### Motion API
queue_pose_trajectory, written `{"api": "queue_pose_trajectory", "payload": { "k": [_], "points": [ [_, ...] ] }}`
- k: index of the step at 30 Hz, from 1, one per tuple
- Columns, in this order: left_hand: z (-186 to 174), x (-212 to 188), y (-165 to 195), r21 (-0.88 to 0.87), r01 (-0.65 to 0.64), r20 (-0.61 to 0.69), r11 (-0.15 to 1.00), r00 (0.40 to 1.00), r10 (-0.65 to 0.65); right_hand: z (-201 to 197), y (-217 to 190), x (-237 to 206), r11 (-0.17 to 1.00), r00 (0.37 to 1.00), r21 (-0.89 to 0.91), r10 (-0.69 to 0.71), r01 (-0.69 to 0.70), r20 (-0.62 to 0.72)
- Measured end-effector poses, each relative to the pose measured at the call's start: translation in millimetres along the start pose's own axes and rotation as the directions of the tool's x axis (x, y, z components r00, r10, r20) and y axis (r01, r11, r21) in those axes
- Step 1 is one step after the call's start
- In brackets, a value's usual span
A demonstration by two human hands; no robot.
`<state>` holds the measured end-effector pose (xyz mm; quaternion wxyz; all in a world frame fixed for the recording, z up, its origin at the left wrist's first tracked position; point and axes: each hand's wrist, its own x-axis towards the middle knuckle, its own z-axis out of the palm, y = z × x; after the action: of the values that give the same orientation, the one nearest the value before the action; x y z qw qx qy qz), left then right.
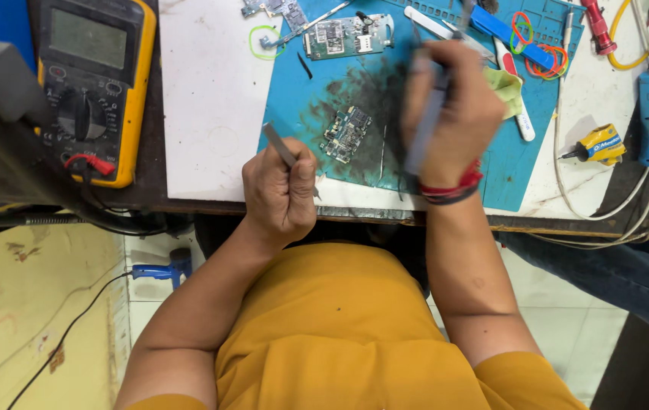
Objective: The person solders components on a small circuit board at a workbench, holding the board with tweezers while applying a soldering iron to its contacts. They reposition the board and other boards on the mat as they work.
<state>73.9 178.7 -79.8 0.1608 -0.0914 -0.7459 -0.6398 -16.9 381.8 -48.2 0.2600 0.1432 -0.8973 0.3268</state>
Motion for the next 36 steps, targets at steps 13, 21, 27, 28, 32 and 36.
{"api": "queue_pose_trajectory", "payload": {
  "k": [13,21,27,28,32,36],
  "points": [
    [9,24,25,0.504,-0.077,0.112,0.86,0.993,0.023,-20,29,-22,0.692,0.917,0.634,0.393,-0.345,0.07],
    [6,33,23,0.614,-0.14,0.242,0.776,0.97,-0.016,-15,21,-26,0.666,0.907,0.638,0.398,-0.387,0.136],
    [-11,59,4,0.707,-0.088,0.069,0.702,0.996,0.056,-8,2,-28,0.788,0.952,0.537,0.214,-0.3,0.217],
    [-15,60,4,0.649,-0.03,0.022,0.76,1.0,0.021,-9,-4,-27,0.853,0.957,0.456,0.151,-0.252,0.246],
    [-23,50,10,0.34,0.088,-0.104,0.936,0.993,-0.055,-15,-28,-19,0.992,0.973,0.122,-0.013,-0.016,0.232],
    [-26,30,14,0.358,-0.18,-0.038,0.916,0.978,0.206,-23,-51,-18,0.998,0.958,-0.027,-0.046,0.055,0.283]
  ]
}}
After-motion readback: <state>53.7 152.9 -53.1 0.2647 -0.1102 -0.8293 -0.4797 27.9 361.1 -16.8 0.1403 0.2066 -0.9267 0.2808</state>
